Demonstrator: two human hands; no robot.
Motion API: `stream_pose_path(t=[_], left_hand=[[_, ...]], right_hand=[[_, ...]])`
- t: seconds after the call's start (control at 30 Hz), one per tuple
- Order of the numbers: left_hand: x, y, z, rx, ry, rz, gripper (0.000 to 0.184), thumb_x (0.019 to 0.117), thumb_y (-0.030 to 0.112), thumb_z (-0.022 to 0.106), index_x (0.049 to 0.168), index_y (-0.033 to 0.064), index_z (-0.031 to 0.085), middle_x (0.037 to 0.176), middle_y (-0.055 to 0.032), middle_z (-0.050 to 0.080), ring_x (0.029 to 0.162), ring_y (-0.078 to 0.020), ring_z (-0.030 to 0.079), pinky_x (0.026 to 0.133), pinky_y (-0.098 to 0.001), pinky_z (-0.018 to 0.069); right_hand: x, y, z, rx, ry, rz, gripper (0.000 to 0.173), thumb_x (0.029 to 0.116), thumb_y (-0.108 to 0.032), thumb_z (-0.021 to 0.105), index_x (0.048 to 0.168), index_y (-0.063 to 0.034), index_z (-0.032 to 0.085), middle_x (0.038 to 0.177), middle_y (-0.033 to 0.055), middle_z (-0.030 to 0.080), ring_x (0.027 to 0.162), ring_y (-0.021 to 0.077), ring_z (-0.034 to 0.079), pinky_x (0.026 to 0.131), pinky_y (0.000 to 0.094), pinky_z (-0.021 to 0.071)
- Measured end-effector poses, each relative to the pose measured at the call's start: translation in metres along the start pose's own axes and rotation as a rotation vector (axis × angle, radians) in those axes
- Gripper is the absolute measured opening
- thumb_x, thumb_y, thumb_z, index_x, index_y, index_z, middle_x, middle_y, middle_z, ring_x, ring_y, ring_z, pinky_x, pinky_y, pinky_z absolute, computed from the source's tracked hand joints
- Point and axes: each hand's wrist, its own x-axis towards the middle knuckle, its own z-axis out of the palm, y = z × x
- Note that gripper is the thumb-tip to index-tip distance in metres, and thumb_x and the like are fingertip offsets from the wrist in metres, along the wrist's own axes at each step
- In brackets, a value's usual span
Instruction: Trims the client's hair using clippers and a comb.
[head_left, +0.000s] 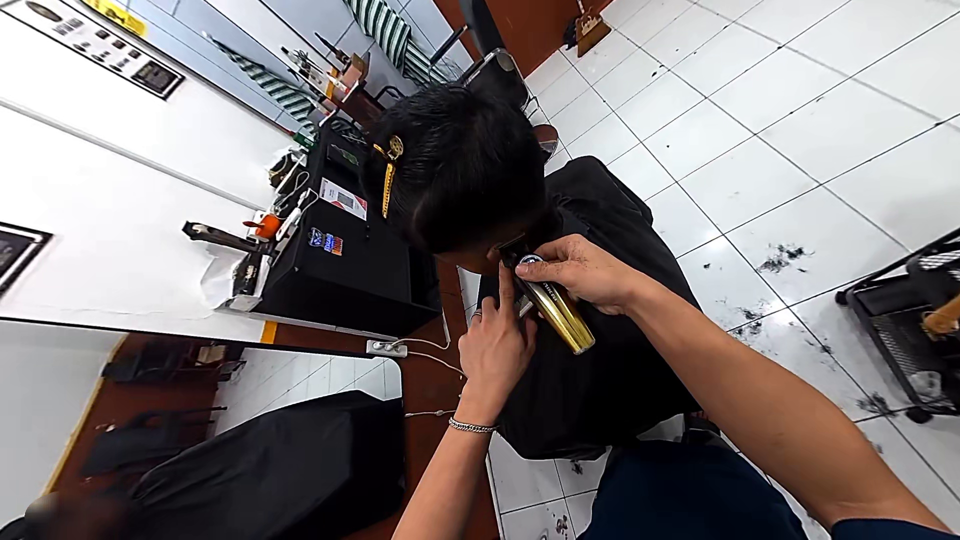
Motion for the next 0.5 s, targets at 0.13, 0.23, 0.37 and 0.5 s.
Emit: stream_pose_path(t=[0.13, 0.23, 0.37, 0.5], left_hand=[[0.0006, 0.0006, 0.0008, 0.005, 0.012, 0.0, 0.077, 0.0961, 0.038, 0.058, 0.164, 0.0159, 0.028, 0.102, -0.0198, 0.069, 0.083, -0.04, 0.07, 0.06, -0.0524, 0.0523], [0.001, 0.0008, 0.0005, 0.005, 0.002, -0.003, 0.078, 0.0962, 0.038, 0.059, 0.164, 0.0162, 0.027, 0.103, -0.0203, 0.068, 0.083, -0.0403, 0.07, 0.061, -0.0526, 0.0527], [0.0004, 0.0009, 0.0016, 0.001, 0.019, 0.004, 0.079, 0.0957, 0.037, 0.059, 0.164, 0.0164, 0.027, 0.102, -0.0194, 0.069, 0.083, -0.0398, 0.07, 0.059, -0.0519, 0.0524], [0.0014, 0.0002, 0.0016, -0.002, 0.017, -0.002, 0.077, 0.0962, 0.038, 0.059, 0.163, 0.0159, 0.029, 0.103, -0.0204, 0.069, 0.083, -0.0408, 0.07, 0.061, -0.0527, 0.0529]], right_hand=[[0.0009, -0.0005, -0.0012, 0.024, -0.003, -0.02, 0.027, 0.1045, -0.026, 0.061, 0.101, 0.0003, 0.067, 0.079, 0.0061, 0.068, 0.065, 0.0075, 0.064, 0.058, 0.0224, 0.0522], [-0.0002, -0.0008, -0.0022, 0.017, 0.003, -0.003, 0.027, 0.1043, -0.026, 0.061, 0.101, 0.0002, 0.068, 0.079, 0.0066, 0.069, 0.062, 0.0077, 0.064, 0.053, 0.0214, 0.0502], [0.0007, 0.0006, -0.0012, 0.009, 0.013, -0.055, 0.026, 0.1035, -0.024, 0.063, 0.105, 0.0008, 0.067, 0.081, 0.0059, 0.068, 0.068, 0.0078, 0.065, 0.063, 0.024, 0.0548], [0.0023, 0.0031, -0.0011, -0.036, 0.022, -0.035, 0.027, 0.1023, -0.026, 0.065, 0.103, 0.0007, 0.068, 0.079, 0.006, 0.068, 0.068, 0.0079, 0.065, 0.064, 0.0246, 0.0542]])
